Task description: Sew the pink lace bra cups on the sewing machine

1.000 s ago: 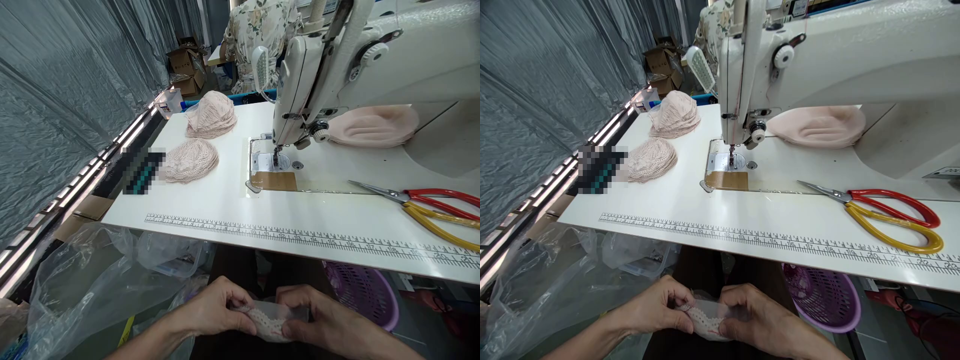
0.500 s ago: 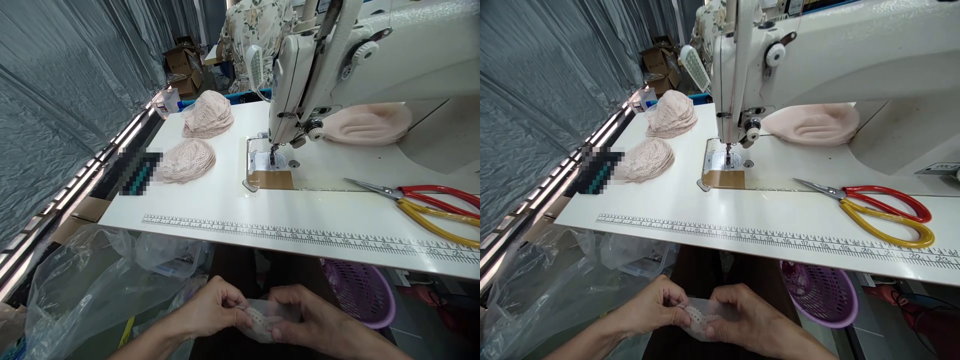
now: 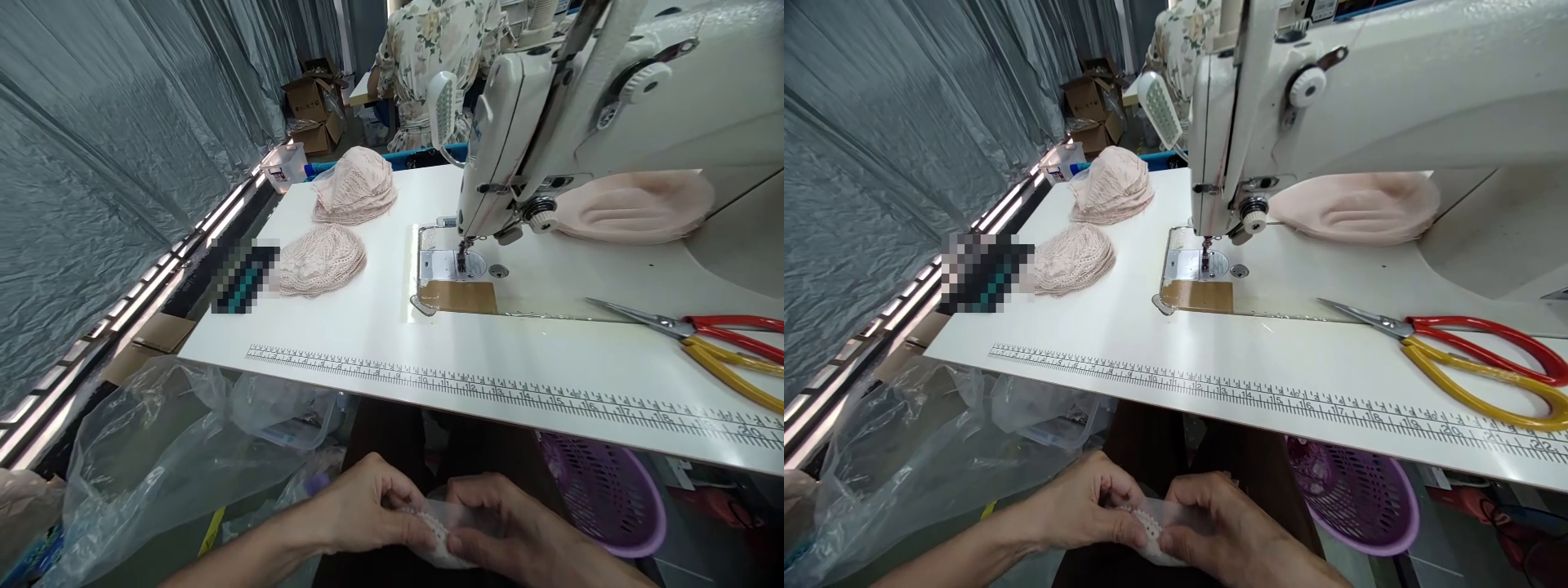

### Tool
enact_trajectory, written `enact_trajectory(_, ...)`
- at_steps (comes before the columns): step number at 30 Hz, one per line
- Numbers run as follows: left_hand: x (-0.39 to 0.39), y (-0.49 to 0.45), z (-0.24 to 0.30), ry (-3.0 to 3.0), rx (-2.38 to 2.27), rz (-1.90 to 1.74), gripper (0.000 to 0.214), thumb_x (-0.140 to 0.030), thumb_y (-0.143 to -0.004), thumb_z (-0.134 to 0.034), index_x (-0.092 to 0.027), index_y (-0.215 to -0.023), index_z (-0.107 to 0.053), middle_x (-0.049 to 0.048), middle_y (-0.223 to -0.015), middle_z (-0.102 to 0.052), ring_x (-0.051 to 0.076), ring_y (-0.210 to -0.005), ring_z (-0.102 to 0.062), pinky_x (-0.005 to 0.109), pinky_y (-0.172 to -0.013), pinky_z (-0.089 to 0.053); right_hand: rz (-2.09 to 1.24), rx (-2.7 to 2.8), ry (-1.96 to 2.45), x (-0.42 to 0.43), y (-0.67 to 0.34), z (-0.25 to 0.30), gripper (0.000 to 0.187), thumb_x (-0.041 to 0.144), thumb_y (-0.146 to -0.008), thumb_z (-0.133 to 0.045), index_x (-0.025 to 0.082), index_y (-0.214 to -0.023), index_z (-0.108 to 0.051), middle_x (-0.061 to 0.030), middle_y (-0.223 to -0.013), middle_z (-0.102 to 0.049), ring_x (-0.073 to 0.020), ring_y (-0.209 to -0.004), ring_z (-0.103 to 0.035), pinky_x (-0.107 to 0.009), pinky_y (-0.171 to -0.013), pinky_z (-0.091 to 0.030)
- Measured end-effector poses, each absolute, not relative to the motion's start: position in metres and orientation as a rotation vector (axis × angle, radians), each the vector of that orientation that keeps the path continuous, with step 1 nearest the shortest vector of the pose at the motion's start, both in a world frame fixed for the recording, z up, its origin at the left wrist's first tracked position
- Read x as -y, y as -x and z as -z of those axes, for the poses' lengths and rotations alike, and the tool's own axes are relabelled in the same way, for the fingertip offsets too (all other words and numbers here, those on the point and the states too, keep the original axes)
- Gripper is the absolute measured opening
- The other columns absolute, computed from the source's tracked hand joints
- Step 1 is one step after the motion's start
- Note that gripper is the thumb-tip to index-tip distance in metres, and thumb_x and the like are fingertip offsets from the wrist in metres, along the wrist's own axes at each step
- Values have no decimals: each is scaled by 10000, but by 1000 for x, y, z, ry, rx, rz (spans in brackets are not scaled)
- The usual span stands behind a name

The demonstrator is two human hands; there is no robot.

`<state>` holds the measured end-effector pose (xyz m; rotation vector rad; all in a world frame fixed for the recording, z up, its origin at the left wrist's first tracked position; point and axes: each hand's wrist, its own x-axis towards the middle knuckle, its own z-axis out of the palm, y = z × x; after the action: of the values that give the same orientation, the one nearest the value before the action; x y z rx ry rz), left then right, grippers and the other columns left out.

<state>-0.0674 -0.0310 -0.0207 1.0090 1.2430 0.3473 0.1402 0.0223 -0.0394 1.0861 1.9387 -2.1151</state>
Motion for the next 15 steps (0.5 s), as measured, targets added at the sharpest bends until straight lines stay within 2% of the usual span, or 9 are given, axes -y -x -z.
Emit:
enact_trajectory(6, 31, 69, 24, -940, -1244, -385, 225, -343, -695, -725, -132, -747, -784, -35, -509, -518, 70, -515, -343, 181, -511, -294, 2057, -1967, -1054, -25, -147, 39, 163, 331, -762, -602, 173, -726, -585, 31, -695, -464, -129, -665, -410, -225, -576, -307)
enact_trajectory(10, 32, 74, 24, -872, -1247, -375, 235, -364, -672, -752, -142, -744, -785, -26, -522, -548, 71, -524, -369, 183, -532, -314, 2114, -1974, -995, -27, -156, 41, 91, 255, -776, -610, 170, -766, -643, 23, -750, -549, -127, -696, -475, -212, -616, -353)
enact_trajectory(15, 33, 77, 23, -857, -1245, -342, 270, -405, -644, -779, -147, -724, -781, -5, -539, -595, 87, -541, -429, 194, -548, -341, 2137, -2026, -945, -29, -159, 40, 107, 210, -757, -588, 171, -802, -676, 12, -772, -580, -136, -711, -500, -218, -633, -371)
